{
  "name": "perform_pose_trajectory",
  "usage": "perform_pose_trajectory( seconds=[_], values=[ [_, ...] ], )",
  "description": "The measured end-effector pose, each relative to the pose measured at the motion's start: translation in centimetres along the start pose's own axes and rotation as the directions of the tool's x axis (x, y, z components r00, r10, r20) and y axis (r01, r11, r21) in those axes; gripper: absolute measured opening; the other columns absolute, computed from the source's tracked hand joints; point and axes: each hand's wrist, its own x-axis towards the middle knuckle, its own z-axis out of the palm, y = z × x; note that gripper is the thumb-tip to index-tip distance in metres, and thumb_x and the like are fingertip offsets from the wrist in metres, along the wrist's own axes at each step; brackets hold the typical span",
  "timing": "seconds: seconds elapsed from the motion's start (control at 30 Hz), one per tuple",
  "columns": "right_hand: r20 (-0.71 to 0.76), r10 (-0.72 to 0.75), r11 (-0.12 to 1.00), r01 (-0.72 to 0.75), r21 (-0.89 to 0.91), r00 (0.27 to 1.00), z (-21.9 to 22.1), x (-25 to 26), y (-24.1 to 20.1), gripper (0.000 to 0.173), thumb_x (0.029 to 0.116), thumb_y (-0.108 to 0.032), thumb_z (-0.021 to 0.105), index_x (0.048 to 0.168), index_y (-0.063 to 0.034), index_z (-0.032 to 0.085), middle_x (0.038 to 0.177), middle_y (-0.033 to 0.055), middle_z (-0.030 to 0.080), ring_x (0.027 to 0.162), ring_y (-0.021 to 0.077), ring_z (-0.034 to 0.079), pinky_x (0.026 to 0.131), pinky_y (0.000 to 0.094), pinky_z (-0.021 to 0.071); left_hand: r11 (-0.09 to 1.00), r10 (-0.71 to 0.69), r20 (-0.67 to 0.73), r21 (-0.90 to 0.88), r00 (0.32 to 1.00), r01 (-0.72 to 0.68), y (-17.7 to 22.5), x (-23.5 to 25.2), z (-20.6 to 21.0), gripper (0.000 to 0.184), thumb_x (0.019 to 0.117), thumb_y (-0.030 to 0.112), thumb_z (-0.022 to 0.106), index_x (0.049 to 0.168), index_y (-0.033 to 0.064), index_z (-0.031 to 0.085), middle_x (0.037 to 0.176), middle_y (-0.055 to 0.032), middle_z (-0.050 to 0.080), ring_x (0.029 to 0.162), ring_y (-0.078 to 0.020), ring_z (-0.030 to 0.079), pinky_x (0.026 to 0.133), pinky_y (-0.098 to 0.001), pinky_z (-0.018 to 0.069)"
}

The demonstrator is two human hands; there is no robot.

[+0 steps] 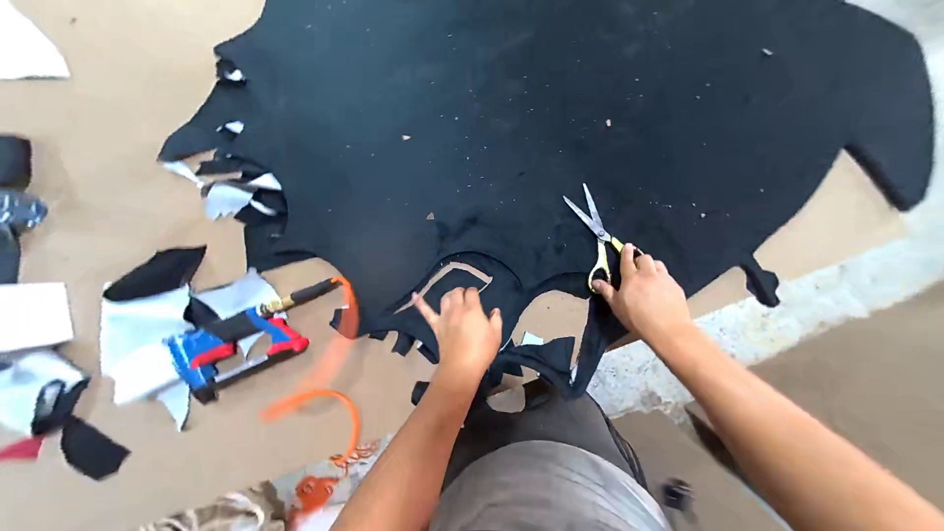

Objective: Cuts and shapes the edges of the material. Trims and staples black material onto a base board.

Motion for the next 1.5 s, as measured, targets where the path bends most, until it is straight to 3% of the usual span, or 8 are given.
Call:
perform_pose_trajectory(
  seconds=[0.1, 0.27, 0.43, 0.57, 0.87, 1.07, 1.2, 1.5],
  values=[
    [0.034, -0.013, 1.0, 0.013, 0.002, 0.999, -1.2, 0.6, -0.2, 0.061, 0.0931, -0.027, 0.07, 0.145, -0.001, 0.054, 0.13, 0.0324, 0.057, 0.118, 0.0509, 0.058, 0.086, 0.0644, 0.0547, 0.986, -0.078, 0.063, -0.139, 0.995, 0.086, 1.5, 1.0, 0.0, 0.06, 0.0932, 0.05, 0.068, 0.129, 0.0019, 0.064, 0.12, -0.0186, 0.07, 0.124, -0.0351, 0.061, 0.123, -0.0609, 0.0252],
    [0.22, 0.018, 0.989, 0.016, -0.149, 0.975, -2.9, 2.8, -0.5, 0.076, 0.091, -0.042, 0.074, 0.15, -0.0045, 0.044, 0.112, 0.0305, 0.067, 0.094, 0.0496, 0.069, 0.073, 0.0664, 0.0557, 0.947, -0.093, 0.302, -0.267, 0.949, 0.178, -0.5, 4.2, -1.1, 0.053, 0.0948, 0.061, 0.064, 0.102, 0.01, 0.076, 0.103, -0.0144, 0.074, 0.107, -0.0342, 0.067, 0.102, -0.063, 0.0456],
    [0.334, -0.227, 0.961, 0.267, -0.077, 0.915, -6.5, 4.9, -0.5, 0.018, 0.0942, -0.024, 0.068, 0.108, -0.0124, 0.072, 0.087, 0.0133, 0.073, 0.082, 0.0362, 0.072, 0.07, 0.064, 0.0562, 0.908, -0.097, 0.291, -0.365, 0.952, 0.204, -1.3, 2.8, -0.9, 0.041, 0.0982, 0.05, 0.063, 0.109, 0.0123, 0.075, 0.106, -0.0124, 0.074, 0.11, -0.0316, 0.066, 0.106, -0.0598, 0.043],
    [0.456, -0.267, 0.954, 0.298, 0.004, 0.849, -6.0, 4.5, 0.2, 0.057, 0.0949, -0.039, 0.069, 0.144, -0.0147, 0.053, 0.105, 0.0069, 0.077, 0.091, 0.0282, 0.075, 0.081, 0.0602, 0.0594, 0.871, -0.126, 0.198, -0.446, 0.972, 0.204, -1.7, 2.5, 0.8, 0.038, 0.1006, 0.049, 0.06, 0.103, 0.0148, 0.076, 0.096, -0.0077, 0.074, 0.101, -0.0255, 0.068, 0.109, -0.0536, 0.0402],
    [0.303, -0.458, 0.774, 0.543, -0.327, 0.836, 0.3, -1.9, -4.3, 0.082, 0.0889, -0.043, 0.066, 0.161, -0.0164, 0.037, 0.134, 0.0179, 0.063, 0.121, 0.0359, 0.062, 0.096, 0.0524, 0.0533, 0.866, 0.012, 0.185, -0.493, 0.983, 0.082, -3.3, 2.3, 1.0, 0.031, 0.1077, 0.031, 0.046, 0.115, 0.0164, 0.073, 0.104, -0.0062, 0.074, 0.106, -0.0226, 0.067, 0.109, -0.0509, 0.0388],
    [0.348, -0.282, 0.859, 0.397, -0.323, 0.894, 1.1, -2.2, -7.3, 0.077, 0.0919, -0.028, 0.068, 0.162, -0.0251, 0.034, 0.124, 0.0182, 0.065, 0.107, 0.0361, 0.068, 0.087, 0.0529, 0.0577, 0.859, 0.093, 0.214, -0.511, 0.972, 0.03, -4.1, 2.3, 0.4, 0.032, 0.105, 0.022, 0.047, 0.126, 0.0175, 0.071, 0.113, -0.0066, 0.074, 0.114, -0.0236, 0.066, 0.112, -0.0525, 0.0373],
    [0.553, -0.191, 0.968, 0.248, -0.029, 0.811, -4.0, -0.9, -6.2, 0.048, 0.0897, -0.035, 0.073, 0.135, -0.0202, 0.066, 0.101, 0.0041, 0.078, 0.092, 0.0222, 0.075, 0.087, 0.0535, 0.06, 0.846, 0.051, 0.202, -0.528, 0.978, 0.065, -3.9, 2.4, 0.6, 0.033, 0.1038, 0.034, 0.051, 0.123, 0.0187, 0.073, 0.113, -0.0061, 0.075, 0.114, -0.0234, 0.066, 0.113, -0.052, 0.0377],
    [0.671, -0.232, 0.966, 0.087, 0.242, 0.704, -4.1, 0.5, -4.4, 0.061, 0.085, -0.044, 0.082, 0.133, -0.0119, 0.062, 0.116, 0.0032, 0.074, 0.107, 0.0158, 0.072, 0.099, 0.0427, 0.0589, 0.852, 0.013, 0.127, -0.521, 0.992, 0.055, -3.2, 1.9, 1.7, 0.029, 0.1041, 0.036, 0.051, 0.11, 0.0191, 0.074, 0.098, -0.0039, 0.075, 0.101, -0.0213, 0.068, 0.106, -0.0488, 0.0407]
  ],
)
